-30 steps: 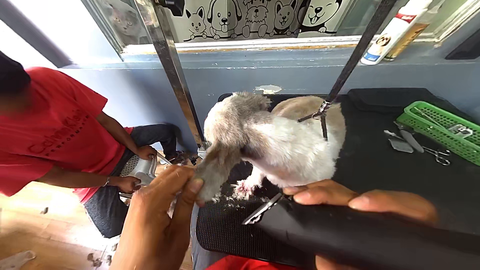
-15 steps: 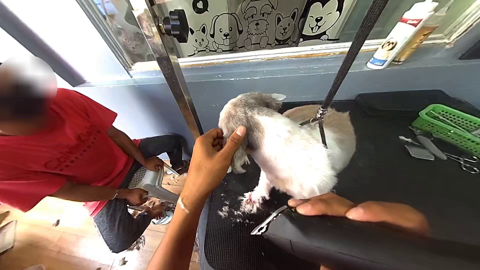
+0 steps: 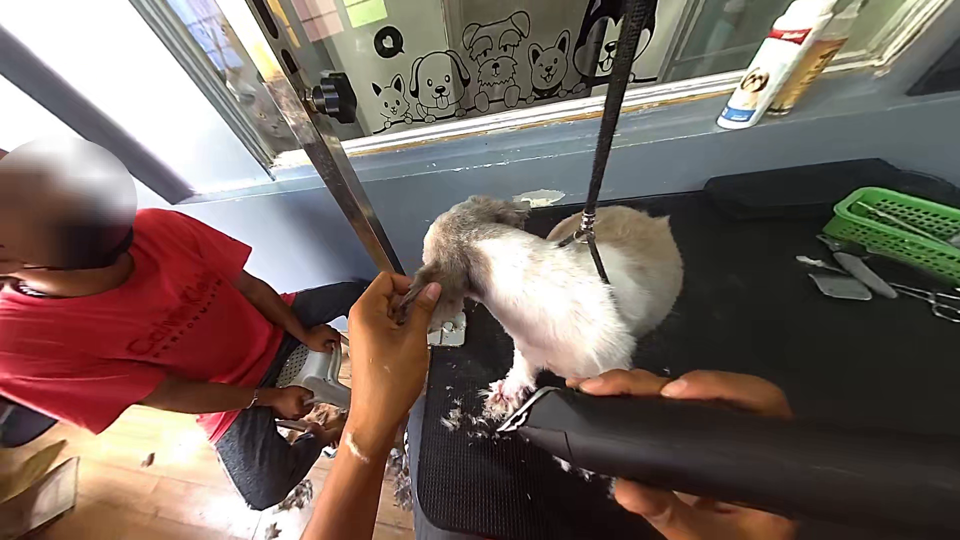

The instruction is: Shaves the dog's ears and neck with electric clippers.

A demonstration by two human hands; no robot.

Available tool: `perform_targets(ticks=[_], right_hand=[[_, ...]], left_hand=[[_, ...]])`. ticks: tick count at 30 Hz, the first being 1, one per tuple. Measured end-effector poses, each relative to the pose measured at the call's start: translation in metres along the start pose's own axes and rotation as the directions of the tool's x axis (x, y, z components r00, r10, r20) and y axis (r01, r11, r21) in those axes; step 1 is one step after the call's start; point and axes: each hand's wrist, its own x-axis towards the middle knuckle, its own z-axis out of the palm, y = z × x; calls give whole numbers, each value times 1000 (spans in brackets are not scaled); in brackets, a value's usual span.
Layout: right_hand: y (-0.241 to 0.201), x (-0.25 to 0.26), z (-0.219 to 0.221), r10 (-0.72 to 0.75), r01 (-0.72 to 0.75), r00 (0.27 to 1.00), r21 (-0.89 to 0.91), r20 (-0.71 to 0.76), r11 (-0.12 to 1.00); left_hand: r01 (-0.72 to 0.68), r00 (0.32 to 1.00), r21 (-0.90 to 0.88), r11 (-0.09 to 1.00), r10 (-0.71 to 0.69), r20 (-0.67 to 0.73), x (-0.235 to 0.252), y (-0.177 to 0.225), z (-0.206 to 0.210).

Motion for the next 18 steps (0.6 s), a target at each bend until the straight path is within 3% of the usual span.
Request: perform_targets(ticks=[4,9,14,18], right_hand=[[0,-3,12,-25,24,997,-8,-66,1000],[-2,-3,20,-32,25,987,-42,-155,999],[-4,0,24,-47,33,969,-61,-242,998],[0,-3,44,-74,78,908,-7,-413,997]], left_hand=[[3,999,41,999,-1,-52,-17,6,-3],[-35,999,216,976,41,-20,-42,27,-15],[-78,997,184,980,74,30,-65,45,-32],[-86,996,125,988,83,31,-80,57,-40]])
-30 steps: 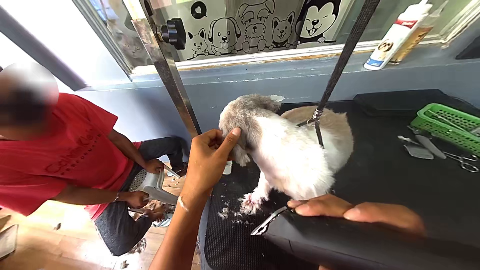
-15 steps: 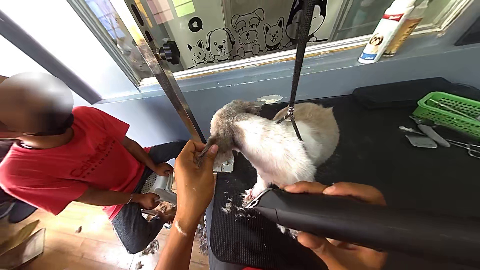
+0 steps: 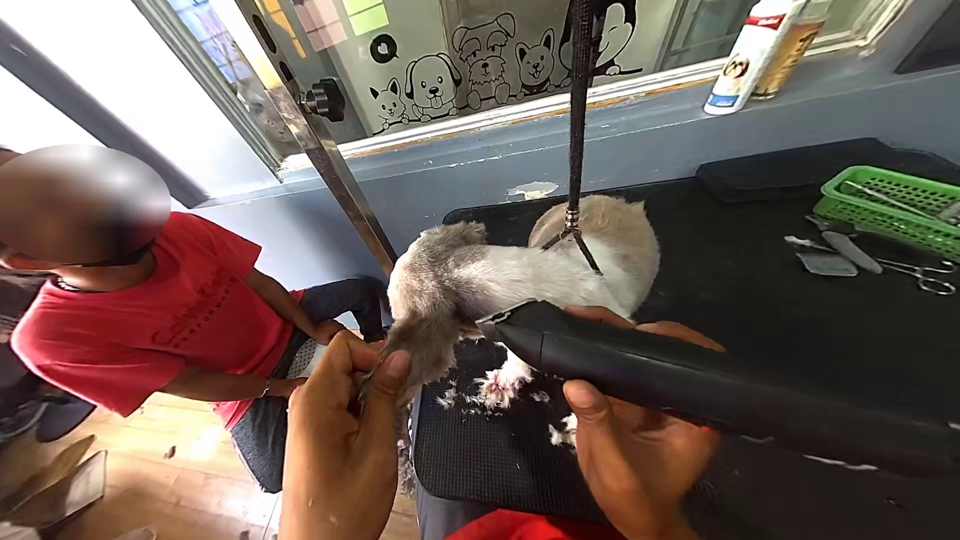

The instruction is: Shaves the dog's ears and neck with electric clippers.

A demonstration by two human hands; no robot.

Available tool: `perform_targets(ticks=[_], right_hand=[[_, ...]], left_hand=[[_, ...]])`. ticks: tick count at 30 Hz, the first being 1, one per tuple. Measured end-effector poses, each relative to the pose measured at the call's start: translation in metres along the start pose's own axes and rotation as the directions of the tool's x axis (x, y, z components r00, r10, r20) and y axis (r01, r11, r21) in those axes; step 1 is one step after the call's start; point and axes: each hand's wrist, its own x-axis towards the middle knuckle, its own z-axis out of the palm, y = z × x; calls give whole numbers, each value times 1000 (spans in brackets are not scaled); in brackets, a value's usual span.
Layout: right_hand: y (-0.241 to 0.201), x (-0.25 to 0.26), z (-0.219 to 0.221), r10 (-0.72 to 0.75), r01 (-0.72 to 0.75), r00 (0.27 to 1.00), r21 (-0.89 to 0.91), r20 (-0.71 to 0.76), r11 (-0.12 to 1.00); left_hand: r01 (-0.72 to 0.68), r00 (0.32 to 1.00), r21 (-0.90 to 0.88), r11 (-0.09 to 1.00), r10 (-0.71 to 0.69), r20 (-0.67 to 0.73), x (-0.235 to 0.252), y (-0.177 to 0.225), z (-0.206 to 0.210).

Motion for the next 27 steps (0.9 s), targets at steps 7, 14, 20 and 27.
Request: perform_targets(ticks=[7,14,20,27], right_hand=[[12,-30,34,62,-46,976,80,-211,996],[14,-37,45,190,-154,967,207,-167,966],[14,-30,33,222,-222,975,196,25,955],[6,-3,8,182,-239,908,110,377,965]], left_hand=[[1,999,-29,1000,-2,-33,-4,8,-4],[20,999,-68,997,-22,-37,-3,0,-9],[25,999,-108,994,-30,-38,0,-7,-8],[40,999,-137,990,-43,-19,2,-9,-8]])
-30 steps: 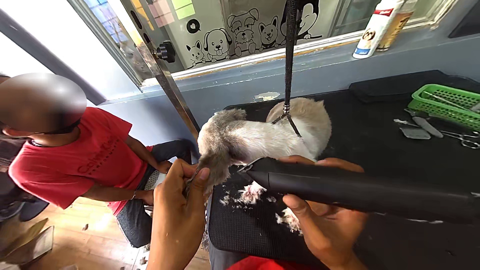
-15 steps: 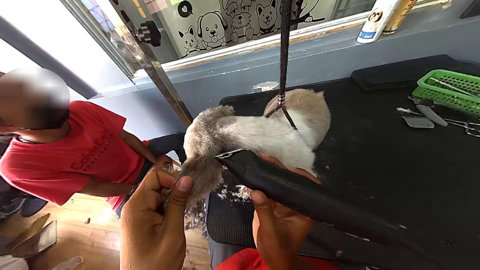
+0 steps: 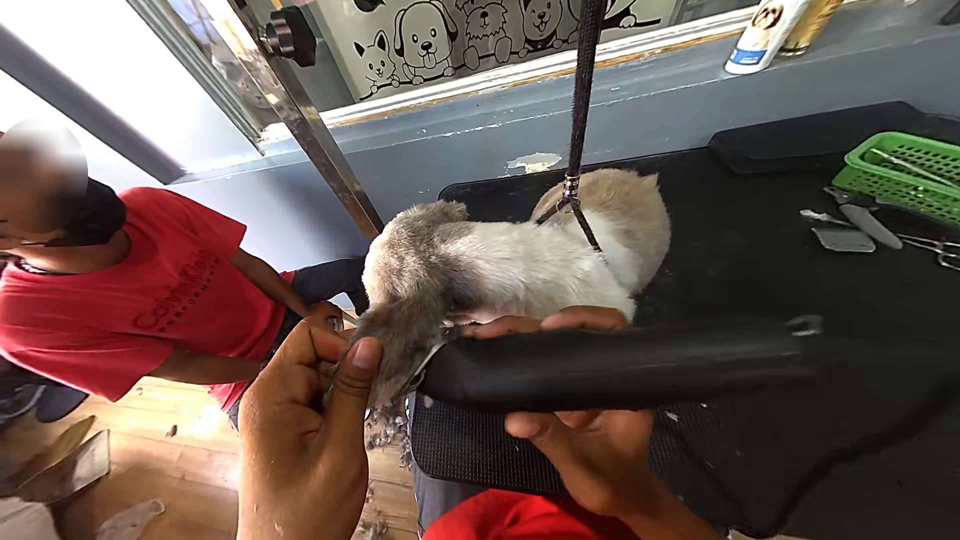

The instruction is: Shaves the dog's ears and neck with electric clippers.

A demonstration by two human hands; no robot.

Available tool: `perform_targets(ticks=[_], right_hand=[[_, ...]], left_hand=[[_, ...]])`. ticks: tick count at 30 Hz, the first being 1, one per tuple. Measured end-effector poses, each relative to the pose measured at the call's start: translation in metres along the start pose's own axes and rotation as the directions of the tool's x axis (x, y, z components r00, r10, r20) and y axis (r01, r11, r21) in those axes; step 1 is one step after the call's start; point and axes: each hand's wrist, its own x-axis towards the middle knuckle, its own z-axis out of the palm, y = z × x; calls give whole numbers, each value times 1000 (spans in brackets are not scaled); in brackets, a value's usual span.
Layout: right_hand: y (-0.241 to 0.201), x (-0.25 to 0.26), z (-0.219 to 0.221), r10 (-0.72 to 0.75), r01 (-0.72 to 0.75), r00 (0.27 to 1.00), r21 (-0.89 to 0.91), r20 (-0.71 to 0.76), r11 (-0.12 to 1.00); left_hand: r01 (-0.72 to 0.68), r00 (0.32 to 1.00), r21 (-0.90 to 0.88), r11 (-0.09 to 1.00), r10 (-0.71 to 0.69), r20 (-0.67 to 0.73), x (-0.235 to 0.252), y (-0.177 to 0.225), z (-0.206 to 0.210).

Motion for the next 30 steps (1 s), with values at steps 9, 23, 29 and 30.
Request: perform_targets(ticks=[9,23,29,30], right_hand=[[-8,38,0,-197,196,980,-255,19,947],[-19,36,12,-127,172,982,-392,139,904],[0,17,15,-70,170,968,-422,243,890],[-2,18,15,-48,154,966,-418,252,895]], left_hand=[[70,997,-101,992,-72,-21,-1,-11,8],[329,937,-520,789,-341,75,0,-24,19],[403,905,-640,654,-390,171,6,-26,20],[413,900,-644,643,-398,180,6,-26,20]])
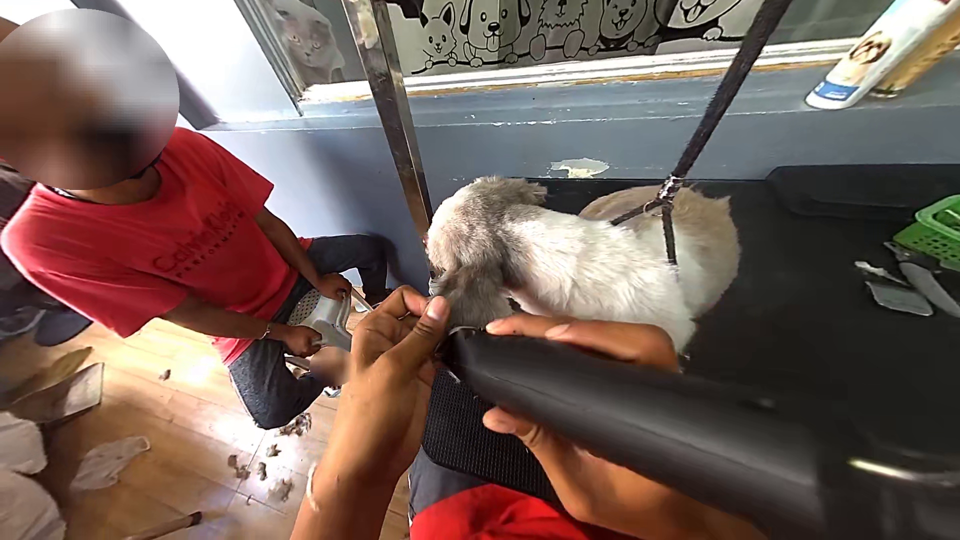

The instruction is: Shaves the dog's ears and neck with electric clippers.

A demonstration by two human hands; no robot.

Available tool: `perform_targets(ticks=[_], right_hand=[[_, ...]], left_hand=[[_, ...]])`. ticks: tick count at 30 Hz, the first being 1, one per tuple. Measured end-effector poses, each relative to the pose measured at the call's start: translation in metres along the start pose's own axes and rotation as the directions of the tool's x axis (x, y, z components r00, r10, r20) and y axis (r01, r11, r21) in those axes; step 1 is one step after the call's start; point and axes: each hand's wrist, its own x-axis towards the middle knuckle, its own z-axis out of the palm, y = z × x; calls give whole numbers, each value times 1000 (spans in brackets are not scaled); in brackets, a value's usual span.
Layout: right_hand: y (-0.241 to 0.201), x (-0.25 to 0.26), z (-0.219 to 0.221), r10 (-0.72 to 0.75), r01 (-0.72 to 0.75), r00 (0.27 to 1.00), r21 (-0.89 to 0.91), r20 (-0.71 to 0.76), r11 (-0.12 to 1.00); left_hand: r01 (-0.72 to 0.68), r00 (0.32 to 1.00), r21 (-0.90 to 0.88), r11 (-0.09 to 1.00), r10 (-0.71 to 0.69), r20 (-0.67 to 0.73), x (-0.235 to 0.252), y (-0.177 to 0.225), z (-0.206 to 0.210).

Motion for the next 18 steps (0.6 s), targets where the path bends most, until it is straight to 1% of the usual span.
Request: perform_targets(ticks=[1,3,5,7,10,12,14,16,18], right_hand=[[-2,2,-3,12,-12,1000,4,8,1000],[-7,7,-7,19,-19,999,3,-41,1000],[-10,12,-8,-12,10,994,-17,-112,1000],[-10,13,-4,-36,30,990,-49,-136,998],[0,3,7,-27,24,997,-50,-67,998],[11,-9,9,-7,7,1000,1,-3,1000],[9,-11,5,34,-36,998,56,44,998],[2,-3,-9,78,-86,992,84,96,993],[-5,3,-23,106,-114,992,114,71,987]], left_hand=[[11,1000,-10,1000,-11,1,0,0,0],[27,1000,-44,999,-27,5,-1,0,0],[37,999,-70,997,-36,9,-1,-1,1],[57,998,-99,993,-57,12,0,-1,3],[90,996,-121,989,-90,13,2,-1,3],[118,993,-95,989,-119,-6,3,-3,1],[132,991,-76,988,-134,-22,3,-7,0],[106,992,-71,992,-110,-60,5,-14,3],[42,993,-109,993,-53,-102,10,-27,10]])
